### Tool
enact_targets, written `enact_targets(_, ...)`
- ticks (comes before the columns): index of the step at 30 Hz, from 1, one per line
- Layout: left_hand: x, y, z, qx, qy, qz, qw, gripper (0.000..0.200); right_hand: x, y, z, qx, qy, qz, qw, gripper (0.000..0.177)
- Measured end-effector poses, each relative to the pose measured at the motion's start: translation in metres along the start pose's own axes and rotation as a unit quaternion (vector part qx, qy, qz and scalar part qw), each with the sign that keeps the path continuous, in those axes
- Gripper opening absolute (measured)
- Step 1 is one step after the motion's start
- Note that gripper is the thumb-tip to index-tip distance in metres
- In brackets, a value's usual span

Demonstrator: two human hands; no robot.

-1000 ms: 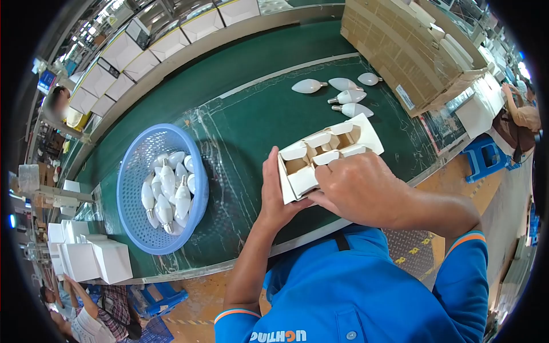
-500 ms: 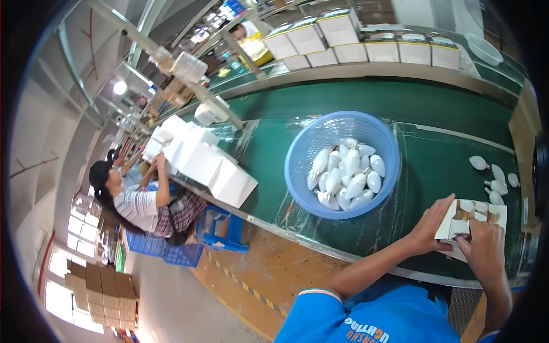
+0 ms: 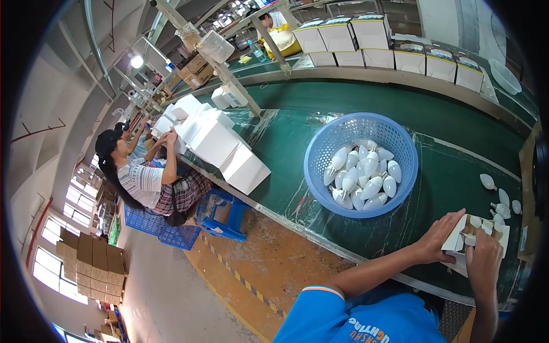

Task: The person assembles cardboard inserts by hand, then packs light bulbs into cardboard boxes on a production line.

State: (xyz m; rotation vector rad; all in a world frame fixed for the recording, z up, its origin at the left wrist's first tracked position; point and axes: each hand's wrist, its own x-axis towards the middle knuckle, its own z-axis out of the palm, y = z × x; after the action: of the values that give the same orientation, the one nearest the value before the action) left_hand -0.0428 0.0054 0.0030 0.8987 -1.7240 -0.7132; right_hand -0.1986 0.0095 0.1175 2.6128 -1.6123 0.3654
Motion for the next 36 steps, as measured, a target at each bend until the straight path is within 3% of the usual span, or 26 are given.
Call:
enact_targets(8,0.0,0.002,-0.003,-0.008,-0.009,-0.003,1.0,0.124,0.0,-0.01,-0.012,0.034,0.017,0.008,0.999,0.025)
enact_targets(10,0.001,0.003,-0.003,-0.002,-0.009,-0.005,1.0,0.124,0.001,-0.004,-0.014,0.059,-0.035,-0.004,0.998,0.025)
enact_targets(13,0.002,0.006,-0.005,-0.006,-0.018,-0.019,1.0,0.123,0.003,-0.004,-0.018,0.069,-0.036,-0.009,0.997,0.025)
enact_targets(19,0.001,-0.008,-0.002,-0.001,0.013,0.03,0.999,0.117,0.002,-0.005,-0.007,0.061,0.052,-0.029,0.996,0.02)
enact_targets(22,0.011,0.015,-0.013,-0.001,-0.053,-0.083,0.995,0.119,0.005,-0.009,-0.019,0.064,0.036,-0.035,0.997,0.015)
enact_targets(23,0.009,0.014,-0.01,0.008,-0.021,-0.045,0.999,0.12,0.005,-0.003,-0.014,0.05,0.055,-0.058,0.996,0.013)
enact_targets(24,0.01,0.017,-0.01,-0.014,-0.036,-0.08,0.996,0.121,0.006,-0.006,-0.02,0.068,0.064,-0.071,0.993,0.013)
enact_targets(25,0.008,0.011,-0.002,-0.007,0.025,-0.011,1.0,0.108,0.006,-0.002,-0.021,0.066,0.075,-0.09,0.991,0.015)
enact_targets(26,0.005,0.006,0.0,0.002,0.007,-0.02,1.0,0.116,0.004,0.002,-0.02,0.076,0.011,-0.067,0.995,0.032)
enact_targets(29,0.004,0.003,0.002,0.003,0.009,-0.017,1.0,0.117,0.009,0.004,-0.029,0.092,-0.049,-0.065,0.992,0.03)
enact_targets(36,0.007,0.011,-0.004,0.029,0.009,-0.003,1.0,0.116,0.016,-0.004,-0.032,0.089,-0.068,-0.074,0.991,0.026)
